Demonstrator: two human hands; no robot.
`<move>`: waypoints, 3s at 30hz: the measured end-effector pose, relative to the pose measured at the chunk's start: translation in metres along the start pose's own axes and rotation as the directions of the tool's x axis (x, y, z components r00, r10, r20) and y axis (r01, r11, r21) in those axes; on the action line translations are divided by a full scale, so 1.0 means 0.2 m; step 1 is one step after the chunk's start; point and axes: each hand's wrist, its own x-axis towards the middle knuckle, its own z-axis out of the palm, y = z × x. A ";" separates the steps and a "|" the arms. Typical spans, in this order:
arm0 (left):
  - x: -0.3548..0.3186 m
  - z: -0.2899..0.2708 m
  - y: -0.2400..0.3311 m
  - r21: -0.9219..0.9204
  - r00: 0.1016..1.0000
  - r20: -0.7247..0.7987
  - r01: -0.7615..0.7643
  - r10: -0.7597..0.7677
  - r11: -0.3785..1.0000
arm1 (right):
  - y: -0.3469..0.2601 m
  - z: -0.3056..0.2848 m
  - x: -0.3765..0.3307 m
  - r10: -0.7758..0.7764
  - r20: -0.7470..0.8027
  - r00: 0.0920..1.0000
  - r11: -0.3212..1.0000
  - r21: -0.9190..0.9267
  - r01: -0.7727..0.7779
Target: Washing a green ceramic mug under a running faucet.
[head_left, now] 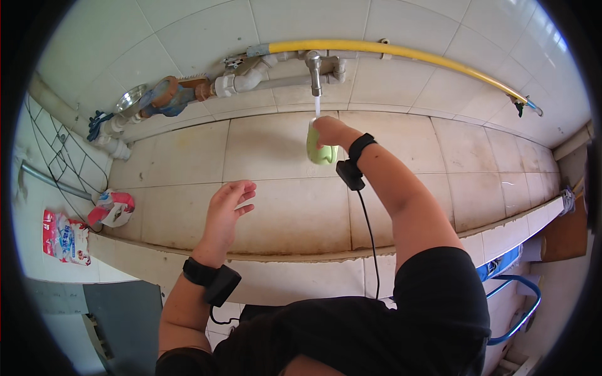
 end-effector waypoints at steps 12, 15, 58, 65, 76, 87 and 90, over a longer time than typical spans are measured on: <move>-0.03 -0.04 0.03 -0.013 1.000 -0.014 0.028 -0.028 1.000 | 0.01 0.02 0.05 0.058 0.030 0.998 0.991 0.116 -0.061; -0.03 -0.04 0.00 -0.030 0.999 -0.038 0.022 -0.023 0.999 | -0.03 0.10 0.04 0.077 0.053 0.996 0.969 0.233 -0.087; -0.15 -0.20 0.23 -0.625 0.935 0.302 0.047 0.186 0.780 | -0.87 -0.43 -0.86 0.017 -0.736 0.677 0.754 0.454 0.475; -0.21 -0.18 0.33 -0.685 0.743 0.565 0.181 0.358 0.706 | -0.78 -0.31 -0.90 -0.025 -0.085 0.996 0.994 0.108 0.035; -0.31 -0.13 0.40 -0.651 0.802 0.468 0.029 0.371 0.759 | -0.75 -0.25 -0.89 -0.020 -0.339 0.940 0.993 0.103 0.058; -0.27 -0.10 0.46 -0.623 0.722 0.401 -0.237 0.564 0.746 | -0.97 -0.36 -0.98 -0.070 -0.877 0.475 0.766 0.258 0.589; -0.27 -0.06 0.47 -0.600 0.740 0.336 -0.308 0.582 0.739 | -0.99 -0.34 -1.03 -0.131 -0.933 0.334 0.737 0.134 0.662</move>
